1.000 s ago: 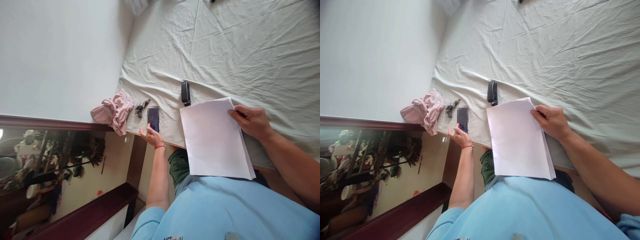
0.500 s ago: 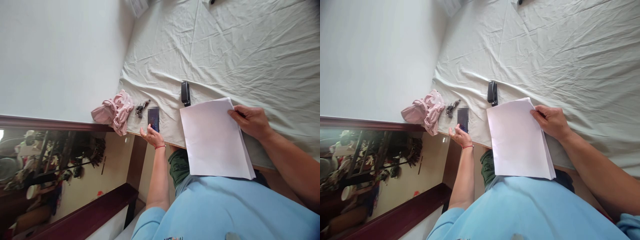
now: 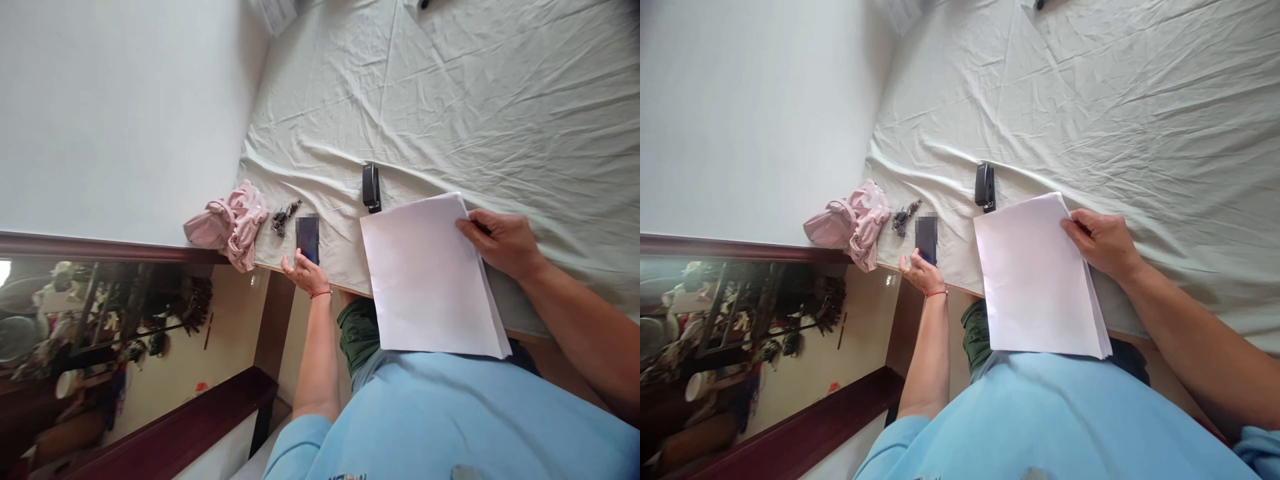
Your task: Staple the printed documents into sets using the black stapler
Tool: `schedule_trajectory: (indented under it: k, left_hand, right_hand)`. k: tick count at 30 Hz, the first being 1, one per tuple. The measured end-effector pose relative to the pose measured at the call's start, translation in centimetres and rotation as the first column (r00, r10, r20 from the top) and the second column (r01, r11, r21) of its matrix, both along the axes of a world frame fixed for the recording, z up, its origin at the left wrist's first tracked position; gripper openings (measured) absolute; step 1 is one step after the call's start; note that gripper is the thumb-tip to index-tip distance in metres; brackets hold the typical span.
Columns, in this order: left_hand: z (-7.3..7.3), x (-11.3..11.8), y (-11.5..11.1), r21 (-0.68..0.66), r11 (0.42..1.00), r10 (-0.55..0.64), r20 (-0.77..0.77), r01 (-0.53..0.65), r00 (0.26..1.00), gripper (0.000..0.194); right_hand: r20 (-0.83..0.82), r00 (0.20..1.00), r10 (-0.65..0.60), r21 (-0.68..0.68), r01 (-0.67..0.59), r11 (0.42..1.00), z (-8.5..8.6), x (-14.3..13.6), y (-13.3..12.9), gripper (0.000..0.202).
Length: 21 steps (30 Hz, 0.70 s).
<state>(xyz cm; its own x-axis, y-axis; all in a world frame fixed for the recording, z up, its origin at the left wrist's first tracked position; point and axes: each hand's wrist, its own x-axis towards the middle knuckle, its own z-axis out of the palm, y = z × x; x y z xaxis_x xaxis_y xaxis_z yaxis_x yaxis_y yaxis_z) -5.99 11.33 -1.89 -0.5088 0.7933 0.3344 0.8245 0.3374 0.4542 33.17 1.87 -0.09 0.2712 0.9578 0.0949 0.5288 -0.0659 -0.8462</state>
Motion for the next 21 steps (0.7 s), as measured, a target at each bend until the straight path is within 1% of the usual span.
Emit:
schedule_trajectory:
  k: [3,5,6,10,13,15,17,18,20,21]
  left_hand:
    - [-0.2,-0.2,0.1,0.055,0.998,-0.005,0.032,0.003,0.999,0.052]
    - [-0.3,-0.2,0.1,0.082,0.997,-0.003,0.033,0.001,0.999,0.049]
    - [-0.4,-0.3,0.1,0.099,0.995,-0.001,0.033,-0.002,0.999,0.047]
    - [-0.6,-0.2,0.1,0.187,0.982,0.017,0.057,-0.027,0.998,0.038]
    - [-0.5,-0.2,-0.1,0.238,0.971,0.002,0.061,-0.016,0.998,0.034]
    - [-0.1,-0.1,-0.4,0.281,0.960,-0.026,0.039,0.014,0.999,0.031]
    - [0.6,0.2,-1.1,0.345,0.937,-0.064,0.007,0.058,0.998,0.027]
    - [1.1,0.5,-1.6,0.403,0.911,-0.094,-0.009,0.090,0.996,0.026]
    - [2.1,1.5,-2.7,0.480,0.863,-0.187,0.010,0.159,0.982,0.027]
    - [2.6,2.2,-3.4,0.481,0.855,-0.253,0.060,0.194,0.966,0.028]
  right_hand:
    - [-0.136,0.990,-0.032,0.000,0.032,0.999,-0.3,-0.1,0.1,0.029]
    - [-0.180,0.983,-0.039,0.003,0.040,0.999,-0.4,-0.1,0.2,0.028]
    - [-0.168,0.985,-0.036,0.021,0.040,0.999,-0.5,-0.1,0.3,0.026]
    - [-0.035,0.999,-0.008,0.149,0.013,0.989,-0.6,0.1,0.4,0.017]
    - [-0.020,1.000,0.012,0.167,-0.009,0.986,-0.7,0.2,0.5,0.016]
    - [-0.031,0.999,0.015,0.155,-0.010,0.988,-0.6,0.2,0.5,0.016]
    - [-0.066,0.998,0.017,0.144,-0.007,0.990,-0.5,0.3,0.5,0.017]
    - [-0.089,0.996,0.019,0.138,-0.007,0.990,-0.4,0.4,0.4,0.017]
    - [-0.132,0.991,0.018,0.112,-0.003,0.994,-0.2,0.5,0.3,0.017]
    - [-0.151,0.989,0.010,0.090,0.004,0.996,-0.1,0.6,0.2,0.017]
